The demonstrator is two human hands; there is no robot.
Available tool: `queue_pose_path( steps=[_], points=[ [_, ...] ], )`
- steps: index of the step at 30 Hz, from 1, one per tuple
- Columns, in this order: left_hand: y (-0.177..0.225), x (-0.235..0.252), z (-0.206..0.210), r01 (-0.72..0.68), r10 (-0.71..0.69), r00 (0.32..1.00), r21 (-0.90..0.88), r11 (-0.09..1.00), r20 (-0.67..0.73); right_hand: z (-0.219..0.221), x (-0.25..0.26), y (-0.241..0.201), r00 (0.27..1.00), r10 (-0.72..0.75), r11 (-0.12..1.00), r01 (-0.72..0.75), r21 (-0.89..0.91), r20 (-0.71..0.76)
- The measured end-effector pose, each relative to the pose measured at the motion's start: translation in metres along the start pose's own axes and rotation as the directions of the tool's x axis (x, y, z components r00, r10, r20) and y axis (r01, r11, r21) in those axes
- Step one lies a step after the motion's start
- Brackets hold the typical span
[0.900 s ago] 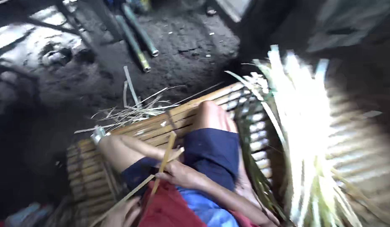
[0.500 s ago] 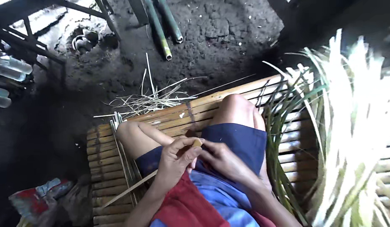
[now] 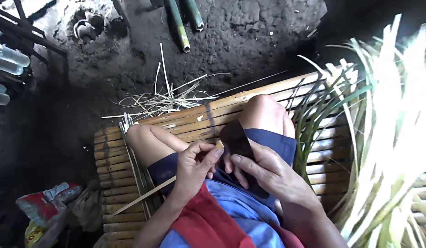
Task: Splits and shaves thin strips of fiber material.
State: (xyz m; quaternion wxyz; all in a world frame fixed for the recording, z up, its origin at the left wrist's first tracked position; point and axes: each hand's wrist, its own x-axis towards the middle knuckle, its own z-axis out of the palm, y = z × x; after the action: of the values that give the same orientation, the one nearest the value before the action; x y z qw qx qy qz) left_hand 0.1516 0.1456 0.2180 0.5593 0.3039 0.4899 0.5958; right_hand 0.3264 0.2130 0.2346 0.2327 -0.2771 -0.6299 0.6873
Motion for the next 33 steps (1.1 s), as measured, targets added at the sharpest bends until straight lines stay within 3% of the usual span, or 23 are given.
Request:
queue_pose_path(
  steps=[7, 12, 17, 22, 29, 33],
  points=[
    [0.002, 0.001, 0.002, 0.021, -0.021, 1.0, -0.008, 1.0, 0.001, -0.003, 0.002, -0.003, 0.999, 0.027, 0.999, -0.026, -0.019, 0.032],
    [0.001, -0.003, 0.001, -0.056, 0.057, 0.998, 0.015, 0.998, -0.003, -0.001, 0.003, -0.01, 0.997, 0.049, 0.999, -0.048, -0.015, 0.065],
    [0.002, -0.005, -0.003, -0.047, 0.05, 0.996, -0.047, 0.998, 0.072, -0.011, 0.005, -0.019, 0.971, 0.111, 0.993, -0.115, 0.005, 0.213],
    [0.004, -0.011, 0.0, -0.061, 0.067, 0.991, -0.055, 0.997, 0.116, -0.023, 0.011, -0.038, 0.927, 0.144, 0.989, -0.121, -0.089, 0.346],
    [-0.001, -0.008, 0.006, -0.086, 0.086, 0.996, 0.014, 0.996, 0.022, -0.005, 0.012, -0.031, 0.978, 0.095, 0.968, -0.048, -0.247, 0.185],
    [-0.001, -0.001, 0.003, -0.087, 0.084, 0.996, 0.139, 0.987, 0.021, -0.012, 0.025, -0.033, 0.962, 0.181, 0.926, -0.097, -0.365, 0.202]
  ],
)
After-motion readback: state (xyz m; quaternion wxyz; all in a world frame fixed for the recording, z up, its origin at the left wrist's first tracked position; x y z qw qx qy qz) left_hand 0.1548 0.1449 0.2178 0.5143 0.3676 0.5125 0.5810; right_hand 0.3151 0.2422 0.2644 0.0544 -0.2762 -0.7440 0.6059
